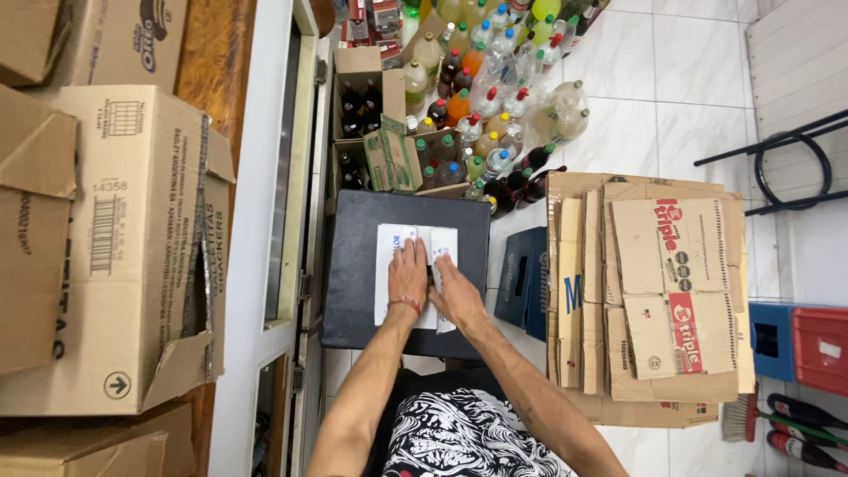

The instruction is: The person assembles several cardboard boxes by folding their flaps and tucking them in to create a closed rectangular shape, then places each finished box onto a stack on a nearby counter.

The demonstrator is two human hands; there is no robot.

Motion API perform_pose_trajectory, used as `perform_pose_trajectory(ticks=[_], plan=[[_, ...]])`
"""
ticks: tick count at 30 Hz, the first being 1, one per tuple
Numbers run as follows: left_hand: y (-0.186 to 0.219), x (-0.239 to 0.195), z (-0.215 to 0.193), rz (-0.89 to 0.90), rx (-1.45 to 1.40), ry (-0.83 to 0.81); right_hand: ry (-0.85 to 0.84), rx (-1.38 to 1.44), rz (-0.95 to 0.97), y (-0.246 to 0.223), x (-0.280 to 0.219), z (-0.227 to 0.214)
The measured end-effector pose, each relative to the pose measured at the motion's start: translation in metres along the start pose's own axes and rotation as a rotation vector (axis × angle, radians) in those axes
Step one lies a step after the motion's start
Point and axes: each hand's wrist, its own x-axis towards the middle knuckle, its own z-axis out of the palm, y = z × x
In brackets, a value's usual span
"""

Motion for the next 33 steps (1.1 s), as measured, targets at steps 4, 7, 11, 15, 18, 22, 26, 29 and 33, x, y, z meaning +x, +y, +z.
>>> perform_pose_trajectory(ticks=[4,7,11,15,18,22,26,29,33], plan=[[-0.016,0.040,0.021,0.141,0.129,0.200,0.063,-0.039,-0.024,0.019,-0.010,0.019],[-0.034,0.044,0.027,0.262,0.080,0.248,0.140,-0.089,-0.028,0.042,-0.013,0.040],[-0.050,0.043,0.013,0.097,-0.173,-0.064,0.278,-0.205,-0.140,0.058,-0.017,0.050],[-0.042,0.062,-0.014,-0.179,-0.279,-0.186,0.273,-0.342,-0.210,0.070,-0.020,0.066],[-0.032,0.073,-0.009,-0.133,-0.229,-0.220,0.248,-0.422,-0.258,0.074,-0.009,0.087],[-0.030,0.049,-0.007,0.016,-0.182,-0.148,0.199,-0.532,-0.230,0.060,0.021,0.102],[-0.028,0.014,-0.011,0.047,-0.137,-0.141,-0.261,-0.616,-0.093,0.021,0.003,0.081],[-0.033,0.014,-0.033,0.162,-0.110,-0.435,-0.222,-0.637,-0.114,0.015,-0.002,0.078],[-0.047,0.002,-0.074,0.278,-0.082,-0.494,-0.191,-0.561,-0.096,0.008,0.004,0.069]])
